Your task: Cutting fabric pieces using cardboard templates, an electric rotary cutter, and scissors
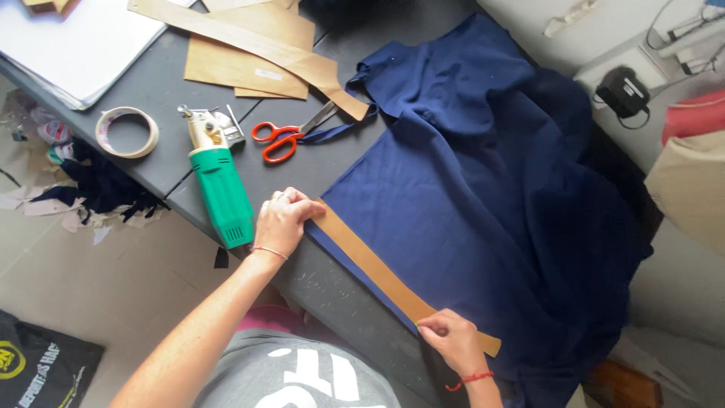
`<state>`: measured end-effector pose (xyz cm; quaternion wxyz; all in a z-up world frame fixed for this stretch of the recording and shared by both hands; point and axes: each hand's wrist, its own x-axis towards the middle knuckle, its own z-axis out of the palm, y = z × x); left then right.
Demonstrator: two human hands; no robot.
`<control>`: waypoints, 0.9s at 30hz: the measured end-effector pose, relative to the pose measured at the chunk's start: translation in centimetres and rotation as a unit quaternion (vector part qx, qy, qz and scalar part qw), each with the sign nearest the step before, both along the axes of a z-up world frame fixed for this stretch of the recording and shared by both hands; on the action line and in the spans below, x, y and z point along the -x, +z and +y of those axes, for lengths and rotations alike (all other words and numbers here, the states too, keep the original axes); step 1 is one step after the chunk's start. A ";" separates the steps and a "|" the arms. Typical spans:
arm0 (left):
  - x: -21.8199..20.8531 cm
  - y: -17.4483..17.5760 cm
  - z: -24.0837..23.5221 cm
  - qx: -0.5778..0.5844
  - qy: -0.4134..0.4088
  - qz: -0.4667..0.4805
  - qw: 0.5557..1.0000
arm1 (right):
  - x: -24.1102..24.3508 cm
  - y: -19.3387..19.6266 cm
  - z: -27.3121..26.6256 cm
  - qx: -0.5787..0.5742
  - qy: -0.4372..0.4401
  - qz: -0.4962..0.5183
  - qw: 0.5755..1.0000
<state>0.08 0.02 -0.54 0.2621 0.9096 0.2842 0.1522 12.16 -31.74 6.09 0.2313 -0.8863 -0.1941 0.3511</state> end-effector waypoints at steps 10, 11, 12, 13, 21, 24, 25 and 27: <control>-0.2 1.3 -1.1 0.014 0.010 0.035 0.999 | 0.3 -0.1 -4.3 -0.004 -0.022 -0.039 0.999; -0.2 1.3 -1.2 0.024 0.018 0.032 0.999 | 0.6 0.4 -3.1 -0.029 -0.020 -0.041 0.999; -0.5 1.4 -1.1 0.033 0.024 0.028 0.999 | 0.8 0.9 -1.8 -0.056 -0.020 -0.046 0.997; -0.3 1.6 -1.1 0.031 0.018 0.028 0.999 | 1.1 0.7 -1.5 -0.057 -0.026 -0.046 0.997; -0.3 1.1 -0.9 -0.004 -0.013 0.022 1.000 | 0.8 -1.0 -4.8 -0.078 -0.026 -0.038 0.996; -0.5 1.1 -0.6 0.013 -0.045 0.025 0.999 | 0.6 -0.3 -6.9 -0.050 -0.034 -0.036 0.998; -0.9 1.4 -0.5 0.014 -0.049 0.025 0.998 | 0.4 -0.3 -7.2 -0.049 -0.037 -0.036 0.997; -1.6 2.1 -0.6 -0.080 -0.108 -0.031 0.990 | 0.3 -0.1 -8.1 -0.027 -0.084 0.000 0.996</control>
